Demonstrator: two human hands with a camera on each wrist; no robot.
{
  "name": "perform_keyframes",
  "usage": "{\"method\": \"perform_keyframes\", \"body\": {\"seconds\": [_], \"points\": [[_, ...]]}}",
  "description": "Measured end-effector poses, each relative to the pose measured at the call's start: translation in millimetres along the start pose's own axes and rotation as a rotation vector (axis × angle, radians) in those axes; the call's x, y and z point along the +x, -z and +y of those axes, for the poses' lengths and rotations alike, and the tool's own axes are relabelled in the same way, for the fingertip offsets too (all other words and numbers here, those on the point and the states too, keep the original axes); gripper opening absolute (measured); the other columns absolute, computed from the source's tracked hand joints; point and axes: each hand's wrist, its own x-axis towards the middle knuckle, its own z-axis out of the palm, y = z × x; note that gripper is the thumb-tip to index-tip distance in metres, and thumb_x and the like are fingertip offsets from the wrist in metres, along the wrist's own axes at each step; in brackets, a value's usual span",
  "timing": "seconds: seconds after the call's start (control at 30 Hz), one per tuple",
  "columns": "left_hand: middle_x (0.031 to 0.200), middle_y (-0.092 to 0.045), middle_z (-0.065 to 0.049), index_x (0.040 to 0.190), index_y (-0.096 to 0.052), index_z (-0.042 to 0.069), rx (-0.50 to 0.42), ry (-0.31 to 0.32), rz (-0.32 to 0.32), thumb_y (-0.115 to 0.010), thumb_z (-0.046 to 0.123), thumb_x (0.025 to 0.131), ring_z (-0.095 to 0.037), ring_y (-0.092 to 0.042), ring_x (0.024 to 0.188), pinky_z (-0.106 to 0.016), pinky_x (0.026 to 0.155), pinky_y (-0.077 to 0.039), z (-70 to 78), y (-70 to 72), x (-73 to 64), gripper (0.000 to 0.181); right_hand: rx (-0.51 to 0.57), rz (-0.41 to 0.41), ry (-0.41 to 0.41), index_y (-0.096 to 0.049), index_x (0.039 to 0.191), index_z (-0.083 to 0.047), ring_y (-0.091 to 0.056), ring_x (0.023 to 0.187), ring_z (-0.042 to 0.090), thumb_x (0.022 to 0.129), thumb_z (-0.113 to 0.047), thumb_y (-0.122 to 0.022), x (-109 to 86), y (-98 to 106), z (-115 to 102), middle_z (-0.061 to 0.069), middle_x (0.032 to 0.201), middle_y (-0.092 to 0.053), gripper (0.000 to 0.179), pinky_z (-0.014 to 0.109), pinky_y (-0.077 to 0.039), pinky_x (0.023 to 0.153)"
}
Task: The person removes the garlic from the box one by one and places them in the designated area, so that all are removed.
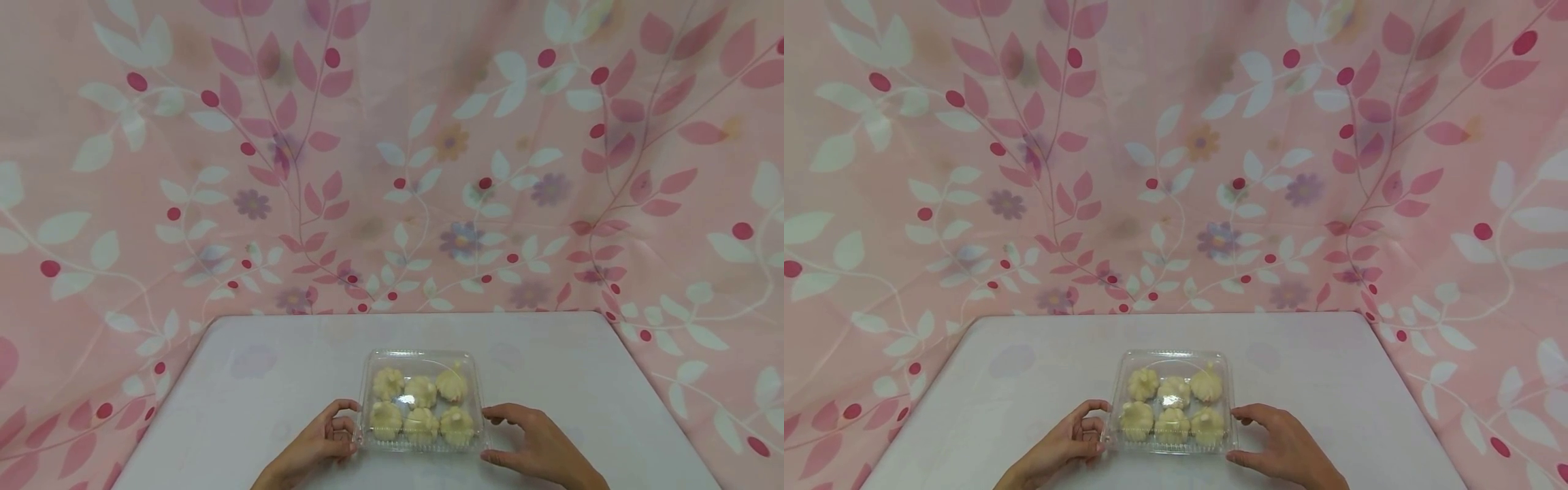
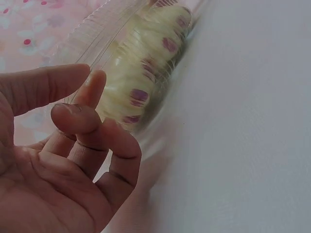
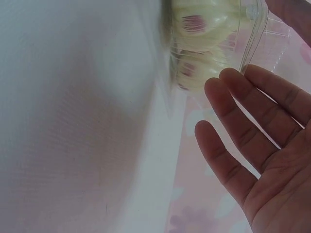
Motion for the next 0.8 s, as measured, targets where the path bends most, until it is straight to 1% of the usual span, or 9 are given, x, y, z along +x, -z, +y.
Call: {"method": "perform_keyframes", "body": {"seconds": [0.17,0.27,0.47,0.6,0.7,0.8], "points": [[0.095,-0.060,-0.002,0.142,-0.028,0.000,0.003,0.007,0.026,-0.067,-0.001,0.089,-0.010,-0.050,0.064,-0.027,0.059,-0.042,0.5,-0.8,0.1,0.066,0.002,-0.019,-0.028,-0.066,0.122,-0.017,-0.063,0.091,0.009,0.077,-0.045,-0.083,1.4,0.3,-1.5,-0.009,0.112,-0.068,0.056,0.034,-0.053,0.072],[0.094,-0.059,-0.002,0.143,-0.028,0.000,0.006,0.010,0.038,-0.068,0.000,0.089,-0.011,-0.049,0.062,-0.027,0.058,-0.042,0.5,-1.0,0.3,0.068,-0.008,-0.013,-0.029,-0.066,0.122,-0.017,-0.062,0.090,0.009,0.077,-0.045,-0.083,1.5,-0.2,-2.5,-0.009,0.111,-0.067,0.057,0.033,-0.053,0.071],[0.094,-0.060,-0.002,0.146,-0.026,0.001,0.006,0.009,0.054,-0.070,0.002,0.087,-0.011,-0.050,0.061,-0.027,0.058,-0.042,0.0,-1.6,1.3,0.073,-0.046,0.069,0.037,-0.068,0.118,-0.016,-0.062,0.084,0.007,0.075,-0.046,-0.084,0.2,-4.3,-2.7,-0.013,0.106,-0.067,0.055,0.031,-0.052,0.066],[0.094,-0.059,-0.002,0.147,-0.024,0.002,-0.005,0.010,0.049,-0.069,0.001,0.087,-0.011,-0.049,0.062,-0.027,0.059,-0.042,0.1,-1.4,1.4,0.075,-0.078,0.098,0.073,-0.070,0.115,-0.015,-0.062,0.082,0.006,0.074,-0.047,-0.085,1.3,-5.6,-3.1,-0.014,0.103,-0.067,0.054,0.030,-0.052,0.065],[0.094,-0.058,-0.002,0.147,-0.025,0.003,-0.013,0.021,0.053,-0.070,0.001,0.087,-0.011,-0.048,0.061,-0.027,0.059,-0.042,0.3,-1.9,1.4,0.075,-0.109,0.124,0.108,-0.072,0.113,-0.014,-0.062,0.080,0.004,0.074,-0.048,-0.085,2.3,-6.6,-2.5,-0.014,0.101,-0.068,0.053,0.025,-0.051,0.068],[0.093,-0.057,-0.001,0.147,-0.026,0.003,-0.015,0.025,0.057,-0.070,0.001,0.087,-0.010,-0.048,0.061,-0.026,0.058,-0.041,0.2,-2.5,1.5,0.074,-0.122,0.157,0.151,-0.073,0.112,-0.014,-0.062,0.079,0.003,0.073,-0.046,-0.086,1.9,-8.4,-1.1,-0.014,0.101,-0.069,0.052,0.017,-0.048,0.071]]}}
